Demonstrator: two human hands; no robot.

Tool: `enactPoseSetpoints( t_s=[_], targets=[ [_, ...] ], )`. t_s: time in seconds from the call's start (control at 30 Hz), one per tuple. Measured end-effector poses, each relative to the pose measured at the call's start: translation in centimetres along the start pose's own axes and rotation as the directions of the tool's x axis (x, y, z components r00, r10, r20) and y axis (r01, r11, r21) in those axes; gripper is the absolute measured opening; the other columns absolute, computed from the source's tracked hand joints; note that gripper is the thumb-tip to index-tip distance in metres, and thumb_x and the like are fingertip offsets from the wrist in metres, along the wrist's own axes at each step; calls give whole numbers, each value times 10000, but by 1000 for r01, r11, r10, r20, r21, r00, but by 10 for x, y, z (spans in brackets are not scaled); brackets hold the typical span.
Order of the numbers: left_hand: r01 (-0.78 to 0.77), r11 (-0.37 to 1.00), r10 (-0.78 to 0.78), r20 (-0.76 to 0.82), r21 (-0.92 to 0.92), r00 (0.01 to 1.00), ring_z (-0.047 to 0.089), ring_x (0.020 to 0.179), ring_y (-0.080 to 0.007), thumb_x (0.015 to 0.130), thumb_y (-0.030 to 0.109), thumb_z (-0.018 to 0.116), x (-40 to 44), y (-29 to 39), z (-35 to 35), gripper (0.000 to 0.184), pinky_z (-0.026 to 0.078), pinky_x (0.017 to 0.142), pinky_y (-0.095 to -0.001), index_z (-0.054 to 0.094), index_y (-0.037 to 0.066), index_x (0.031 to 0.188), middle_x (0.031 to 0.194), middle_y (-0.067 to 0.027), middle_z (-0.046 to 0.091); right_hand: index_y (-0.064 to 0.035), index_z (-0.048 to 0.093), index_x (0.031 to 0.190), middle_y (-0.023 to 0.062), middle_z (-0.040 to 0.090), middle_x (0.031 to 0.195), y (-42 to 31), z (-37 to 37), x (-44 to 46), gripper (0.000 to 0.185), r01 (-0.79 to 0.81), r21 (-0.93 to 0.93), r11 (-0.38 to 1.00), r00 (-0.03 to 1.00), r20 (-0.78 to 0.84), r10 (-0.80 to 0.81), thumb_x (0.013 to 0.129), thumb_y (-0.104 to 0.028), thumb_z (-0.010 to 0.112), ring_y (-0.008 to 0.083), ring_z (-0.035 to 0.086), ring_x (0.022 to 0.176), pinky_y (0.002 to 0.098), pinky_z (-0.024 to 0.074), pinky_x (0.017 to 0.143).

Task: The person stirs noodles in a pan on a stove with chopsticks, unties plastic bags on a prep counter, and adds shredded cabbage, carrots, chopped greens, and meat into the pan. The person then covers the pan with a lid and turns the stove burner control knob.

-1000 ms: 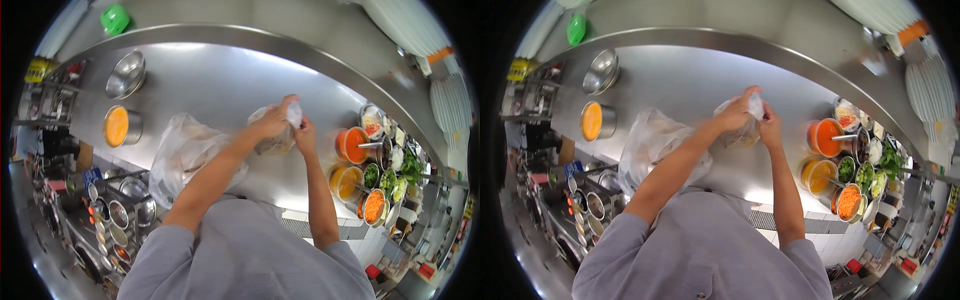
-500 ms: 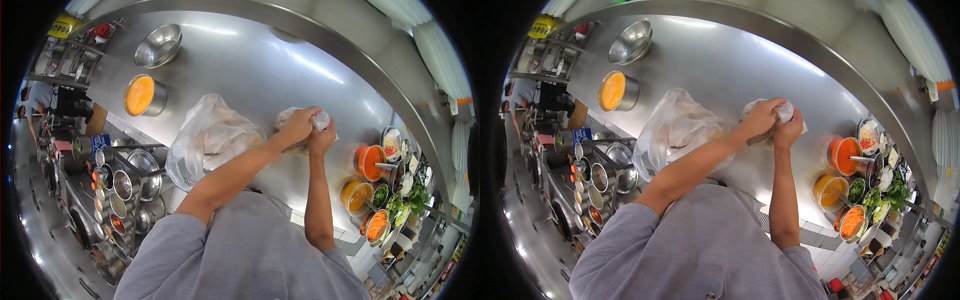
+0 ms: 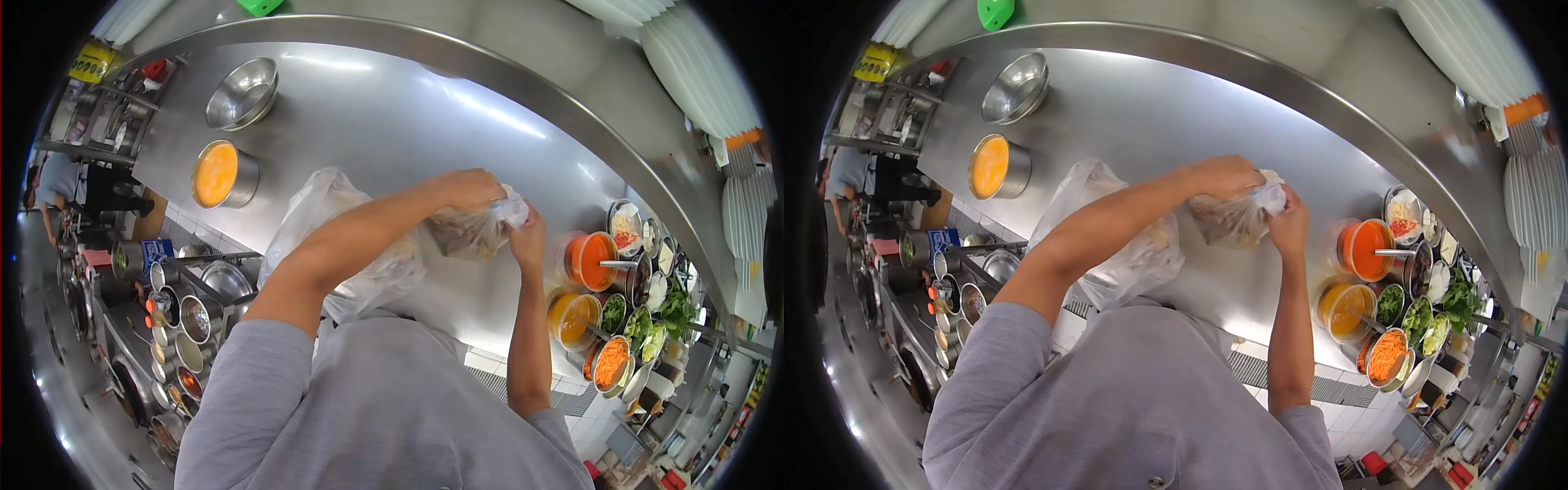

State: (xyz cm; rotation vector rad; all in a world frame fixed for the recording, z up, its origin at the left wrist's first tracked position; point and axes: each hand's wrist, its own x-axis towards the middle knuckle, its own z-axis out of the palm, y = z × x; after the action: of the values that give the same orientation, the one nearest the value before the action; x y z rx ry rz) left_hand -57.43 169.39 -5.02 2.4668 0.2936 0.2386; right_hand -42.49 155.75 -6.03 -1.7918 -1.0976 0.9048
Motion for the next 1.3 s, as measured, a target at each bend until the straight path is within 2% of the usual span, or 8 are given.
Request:
enactPoseSetpoints(
  t_s=[0.17, 0.27, 0.57, 0.77, 0.9, 1.07, 1.17, 1.3],
  targets=[
    [-47, 949, -33, 248, 310, 968, 636, 686, -345, 778, 160, 545, 13, 47, -14, 174, 500, 640, -444, 652, 45, 852, 795, -154, 666, -21, 573, 1102, 66, 651, 980, -5, 30, -20, 408, 313, 1, 950, 933, -187, -307, 736, -139, 711, 129, 607, 911, 287, 479, 800],
    [-155, 899, 136, 75, 410, 988, 645, 652, -313, 772, 187, 544, 6, 64, -18, 209, 509, 624, -427, 650, 35, 869, 786, -138, 673, -36, 594, 1062, 71, 635, 992, 47, 34, -12, 400, 328, -16, 945, 915, -244, -322, 712, -166, 736, 178, 609, 910, 330, 466, 827],
    [244, 966, -189, -419, 81, 888, 561, 974, -282, 797, 366, 705, -157, 142, -52, 370, 440, 840, -408, 587, 66, 979, 984, -103, 594, -73, 638, 877, 91, 633, 833, 15, 10, -65, 84, 332, -717, 613, 793, -140, -593, 796, -93, 633, 251, 582, 843, 378, 411, 711],
    [708, 689, -492, -617, 155, 614, 467, 1023, -330, 508, 285, 901, -358, 179, -37, 730, 332, 869, -468, 503, 112, 1094, 1115, -128, 478, -25, 626, 789, 124, 636, 749, 15, -17, -117, 149, 117, -219, 969, 866, -454, -207, 861, -154, 642, 238, 590, 721, 367, 427, 648],
    [794, 567, -532, -638, 221, 557, 489, 1035, -285, 633, 195, 807, -380, 140, -12, 401, 304, 882, -502, 597, 106, 964, 1026, -62, 516, 19, 622, 876, 96, 633, 781, -106, -21, -158, 233, 63, -504, 862, 904, -338, -263, 926, -208, 603, 179, 551, 700, 330, 437, 660],
    [332, 937, -293, -756, -106, 585, 548, 854, -248, 754, 55, 624, -348, 121, -81, 186, 385, 842, -398, 599, 31, 937, 899, -58, 576, -30, 552, 740, 8, 504, 698, -188, 27, -176, 332, -24, -579, 815, 986, -148, -76, 910, -297, 650, 96, 451, 666, 274, 414, 652],
    [21, 624, -696, -544, -781, 468, 541, 755, -210, 784, 55, 571, -331, 134, -117, 170, 420, 735, -289, 589, -3, 943, 835, -95, 582, -71, 571, 776, -14, 545, 752, -201, 80, -173, 280, -84, -158, 984, 996, -53, 76, 881, -302, 689, 86, 489, 696, 265, 425, 660],
    [153, 800, -500, -503, -580, 705, 506, 656, -148, 824, 57, 553, -331, 141, -135, 176, 417, 648, -243, 589, 19, 992, 729, -113, 549, -77, 601, 876, -13, 584, 841, -200, 142, -152, 251, -206, 289, 935, 978, 25, 208, 863, -303, 709, 98, 530, 773, 270, 440, 701]
  ],
)
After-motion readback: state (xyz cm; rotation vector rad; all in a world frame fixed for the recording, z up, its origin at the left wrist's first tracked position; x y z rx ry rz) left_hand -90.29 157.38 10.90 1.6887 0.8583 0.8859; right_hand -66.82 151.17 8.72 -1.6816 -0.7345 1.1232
